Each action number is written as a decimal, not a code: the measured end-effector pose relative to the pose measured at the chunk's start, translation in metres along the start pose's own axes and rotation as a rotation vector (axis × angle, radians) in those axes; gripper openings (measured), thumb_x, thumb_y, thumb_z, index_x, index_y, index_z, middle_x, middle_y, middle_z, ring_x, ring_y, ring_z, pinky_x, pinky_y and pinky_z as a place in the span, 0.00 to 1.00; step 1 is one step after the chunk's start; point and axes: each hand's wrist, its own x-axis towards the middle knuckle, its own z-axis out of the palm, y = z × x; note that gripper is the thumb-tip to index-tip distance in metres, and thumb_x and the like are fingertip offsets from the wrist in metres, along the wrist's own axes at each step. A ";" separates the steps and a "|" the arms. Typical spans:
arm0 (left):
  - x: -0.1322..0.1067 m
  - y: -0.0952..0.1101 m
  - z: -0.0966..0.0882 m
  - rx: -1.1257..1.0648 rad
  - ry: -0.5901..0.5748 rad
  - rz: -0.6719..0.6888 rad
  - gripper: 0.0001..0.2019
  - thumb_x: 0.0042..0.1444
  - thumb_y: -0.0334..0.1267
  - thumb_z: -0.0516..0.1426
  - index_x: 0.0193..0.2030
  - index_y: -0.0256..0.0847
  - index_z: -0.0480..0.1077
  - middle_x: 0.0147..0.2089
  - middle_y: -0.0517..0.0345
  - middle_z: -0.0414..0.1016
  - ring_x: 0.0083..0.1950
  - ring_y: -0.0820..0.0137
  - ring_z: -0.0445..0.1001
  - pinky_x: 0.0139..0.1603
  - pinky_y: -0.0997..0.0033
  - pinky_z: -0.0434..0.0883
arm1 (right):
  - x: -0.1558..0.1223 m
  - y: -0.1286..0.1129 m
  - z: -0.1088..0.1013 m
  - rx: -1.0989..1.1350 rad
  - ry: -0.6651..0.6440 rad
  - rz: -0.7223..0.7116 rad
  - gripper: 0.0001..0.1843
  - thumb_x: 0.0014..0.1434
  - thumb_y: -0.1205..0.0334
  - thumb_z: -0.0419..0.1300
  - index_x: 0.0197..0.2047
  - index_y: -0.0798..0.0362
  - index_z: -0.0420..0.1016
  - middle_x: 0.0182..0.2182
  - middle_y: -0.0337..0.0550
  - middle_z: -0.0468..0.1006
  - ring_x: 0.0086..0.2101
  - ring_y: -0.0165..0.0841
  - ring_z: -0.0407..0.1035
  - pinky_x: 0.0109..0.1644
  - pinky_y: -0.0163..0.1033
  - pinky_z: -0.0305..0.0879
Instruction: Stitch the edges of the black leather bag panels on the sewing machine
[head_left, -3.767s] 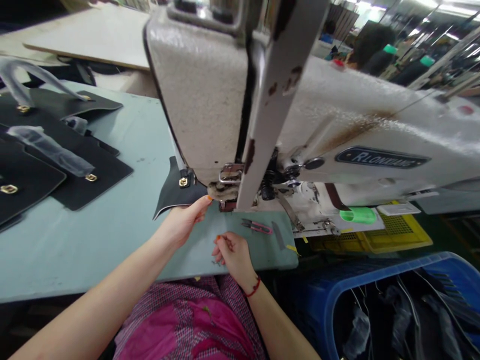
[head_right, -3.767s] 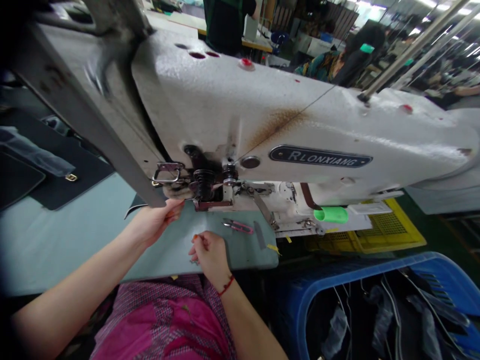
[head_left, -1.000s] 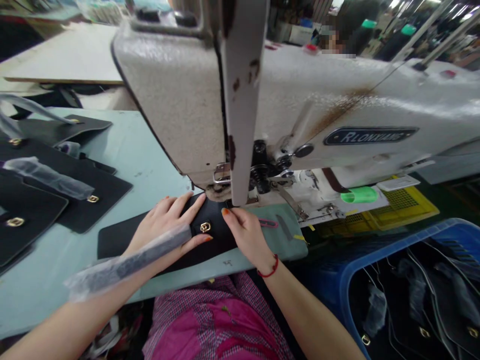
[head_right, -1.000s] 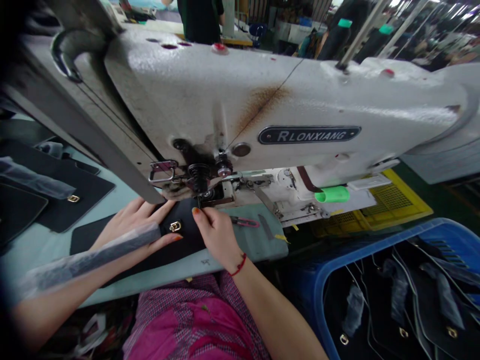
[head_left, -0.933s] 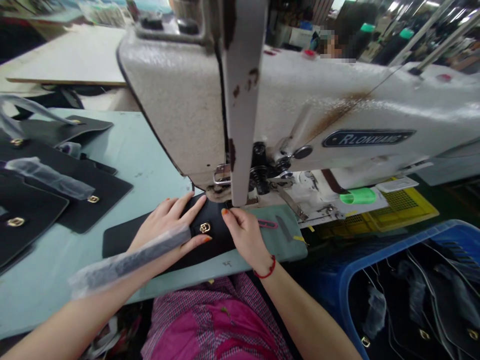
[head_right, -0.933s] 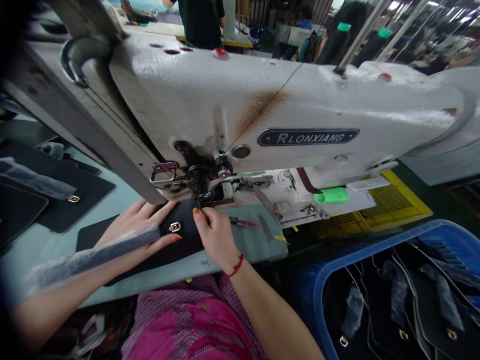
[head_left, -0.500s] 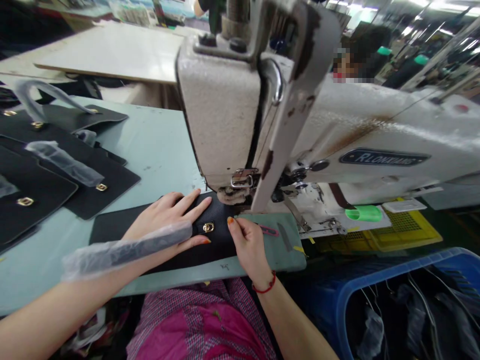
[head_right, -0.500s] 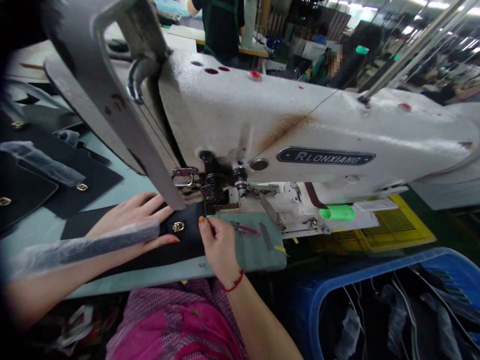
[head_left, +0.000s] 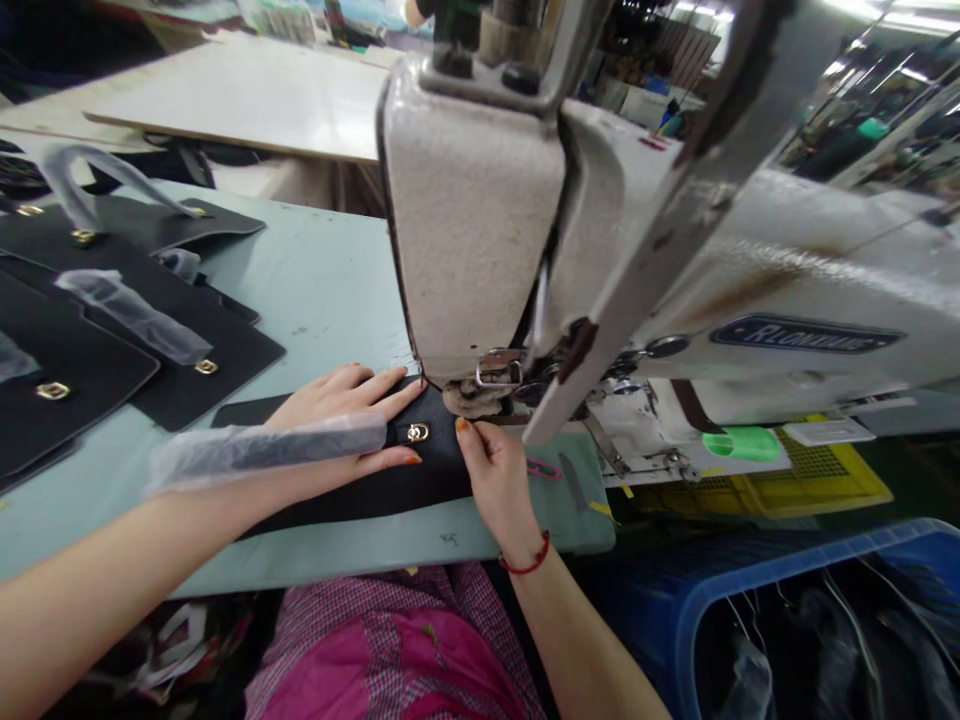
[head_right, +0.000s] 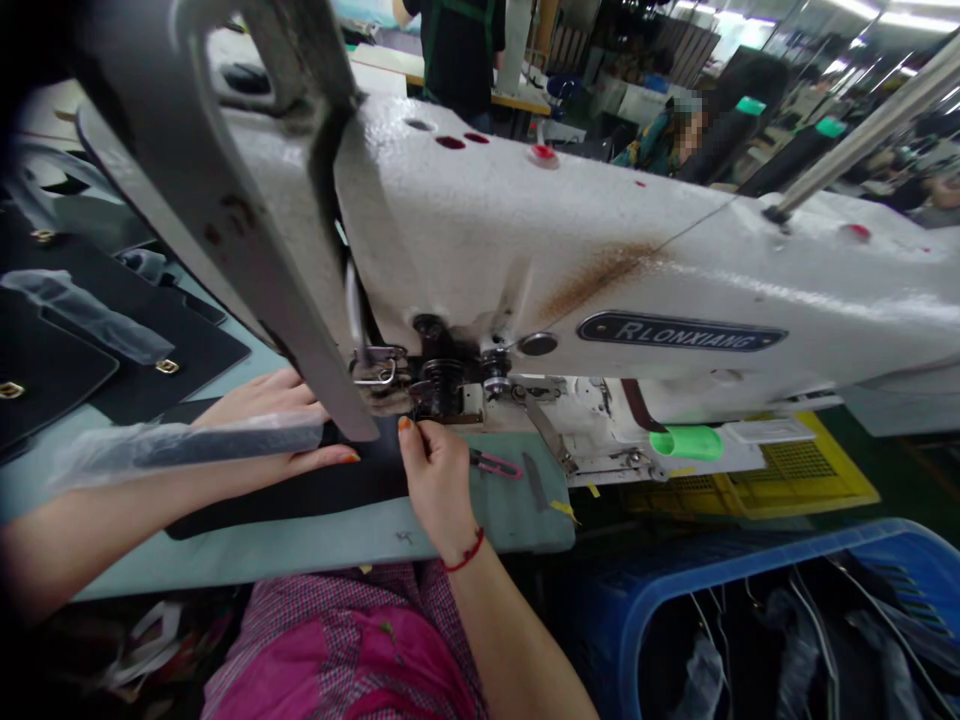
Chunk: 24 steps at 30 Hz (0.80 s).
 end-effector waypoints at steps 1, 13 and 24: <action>0.001 -0.001 0.000 0.003 0.003 0.002 0.37 0.58 0.67 0.48 0.66 0.46 0.66 0.59 0.42 0.71 0.55 0.46 0.68 0.55 0.47 0.67 | -0.003 0.001 -0.001 -0.005 -0.007 -0.004 0.25 0.68 0.51 0.51 0.22 0.52 0.53 0.20 0.33 0.54 0.24 0.26 0.50 0.28 0.35 0.45; 0.004 0.000 -0.001 0.053 -0.016 0.020 0.37 0.59 0.66 0.46 0.66 0.43 0.65 0.58 0.41 0.71 0.53 0.47 0.69 0.56 0.47 0.65 | -0.051 0.036 -0.007 0.077 -0.123 0.054 0.25 0.70 0.50 0.50 0.25 0.53 0.71 0.23 0.43 0.78 0.26 0.30 0.73 0.32 0.33 0.64; 0.015 -0.009 -0.009 -0.052 -0.103 0.006 0.34 0.61 0.64 0.47 0.58 0.39 0.73 0.48 0.46 0.78 0.47 0.56 0.71 0.49 0.61 0.66 | -0.043 0.021 -0.005 0.263 -0.135 0.154 0.26 0.68 0.48 0.53 0.22 0.54 0.69 0.18 0.39 0.72 0.20 0.25 0.67 0.26 0.29 0.62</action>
